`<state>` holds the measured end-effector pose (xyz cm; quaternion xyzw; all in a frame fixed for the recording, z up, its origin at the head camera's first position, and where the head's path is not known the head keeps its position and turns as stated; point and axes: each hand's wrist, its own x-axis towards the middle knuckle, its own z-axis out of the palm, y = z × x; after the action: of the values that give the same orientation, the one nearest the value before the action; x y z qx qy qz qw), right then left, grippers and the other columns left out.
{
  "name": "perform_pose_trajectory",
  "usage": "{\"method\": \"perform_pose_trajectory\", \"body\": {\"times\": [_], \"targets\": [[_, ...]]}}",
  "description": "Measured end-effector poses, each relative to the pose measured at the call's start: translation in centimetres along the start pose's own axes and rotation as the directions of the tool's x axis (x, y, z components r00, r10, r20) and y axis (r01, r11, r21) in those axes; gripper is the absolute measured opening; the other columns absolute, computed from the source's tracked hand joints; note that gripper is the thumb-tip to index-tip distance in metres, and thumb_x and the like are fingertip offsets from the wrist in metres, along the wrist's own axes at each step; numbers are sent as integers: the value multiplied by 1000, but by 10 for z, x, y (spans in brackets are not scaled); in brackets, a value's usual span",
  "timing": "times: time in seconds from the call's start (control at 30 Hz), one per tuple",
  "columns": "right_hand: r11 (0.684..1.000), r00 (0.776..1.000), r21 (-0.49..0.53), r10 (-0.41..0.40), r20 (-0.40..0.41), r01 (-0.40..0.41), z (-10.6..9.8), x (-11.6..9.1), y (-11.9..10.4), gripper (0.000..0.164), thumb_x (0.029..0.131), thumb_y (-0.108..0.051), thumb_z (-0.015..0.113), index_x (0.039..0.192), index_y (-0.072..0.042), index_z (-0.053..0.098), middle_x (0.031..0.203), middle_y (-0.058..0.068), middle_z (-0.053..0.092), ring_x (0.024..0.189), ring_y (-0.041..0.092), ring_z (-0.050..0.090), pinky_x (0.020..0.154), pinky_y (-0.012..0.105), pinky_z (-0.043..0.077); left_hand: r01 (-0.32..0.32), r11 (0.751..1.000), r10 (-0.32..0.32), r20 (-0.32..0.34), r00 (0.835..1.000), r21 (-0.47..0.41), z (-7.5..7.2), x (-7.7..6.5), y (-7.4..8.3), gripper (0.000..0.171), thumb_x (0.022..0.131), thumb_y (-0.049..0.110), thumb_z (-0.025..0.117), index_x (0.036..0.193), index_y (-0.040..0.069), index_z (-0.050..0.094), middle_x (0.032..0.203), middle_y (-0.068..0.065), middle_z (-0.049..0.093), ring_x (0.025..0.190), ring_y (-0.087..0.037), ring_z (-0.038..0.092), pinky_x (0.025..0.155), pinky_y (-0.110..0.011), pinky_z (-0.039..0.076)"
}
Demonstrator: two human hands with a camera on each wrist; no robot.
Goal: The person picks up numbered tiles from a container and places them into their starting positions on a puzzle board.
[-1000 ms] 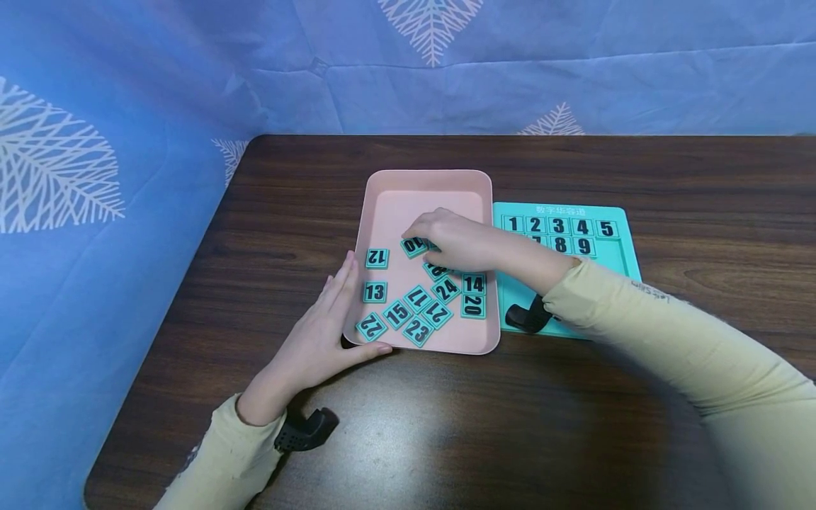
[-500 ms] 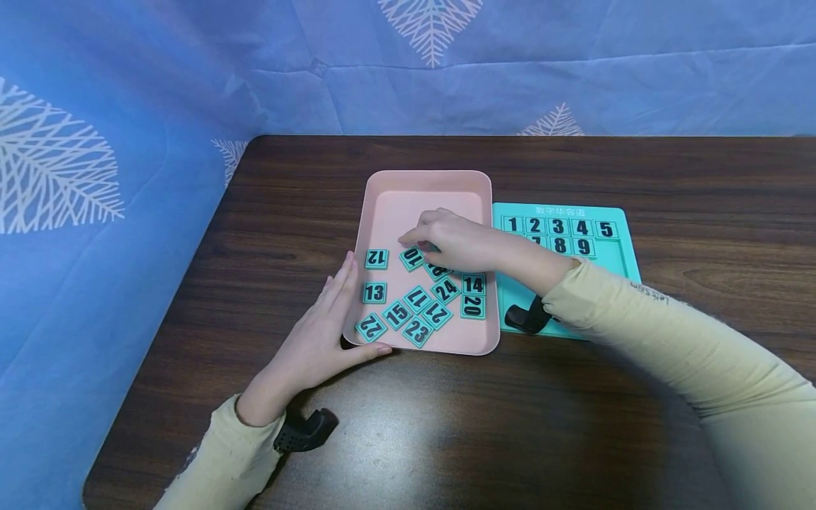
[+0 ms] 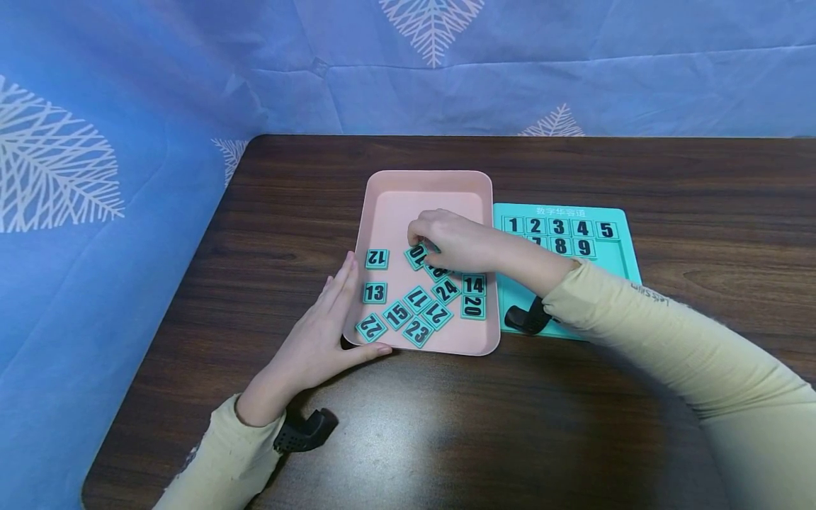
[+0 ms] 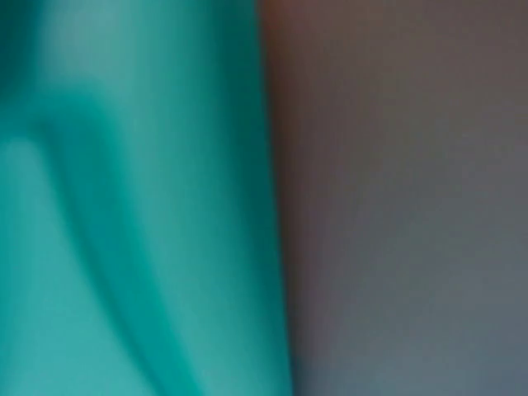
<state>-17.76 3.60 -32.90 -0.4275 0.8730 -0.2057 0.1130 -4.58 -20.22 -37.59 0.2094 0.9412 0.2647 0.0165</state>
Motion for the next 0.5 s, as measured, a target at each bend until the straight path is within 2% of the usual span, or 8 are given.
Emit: {"method": "perform_pose_trajectory", "body": {"times": [0.23,0.5], "targets": [[999,1000,36,-1,-12,1,-1,0,0,18,83,0,70,84,-7,53,78,7,50,75,20,45,67,30,40,-1,1000,1,-4,1000,1,0,0,1,117,76,67,65,154,17,-5,161,-3,-3,144,-19,9,115,-46,17],[993,995,112,-36,-98,47,-4,-11,2,12,87,5,60,85,-6,55,77,5,48,74,19,45,65,31,40,-1,1000,1,-7,1000,5,0,-1,1,117,76,68,65,154,16,-5,161,-3,-2,144,-19,9,115,-45,17]]}}
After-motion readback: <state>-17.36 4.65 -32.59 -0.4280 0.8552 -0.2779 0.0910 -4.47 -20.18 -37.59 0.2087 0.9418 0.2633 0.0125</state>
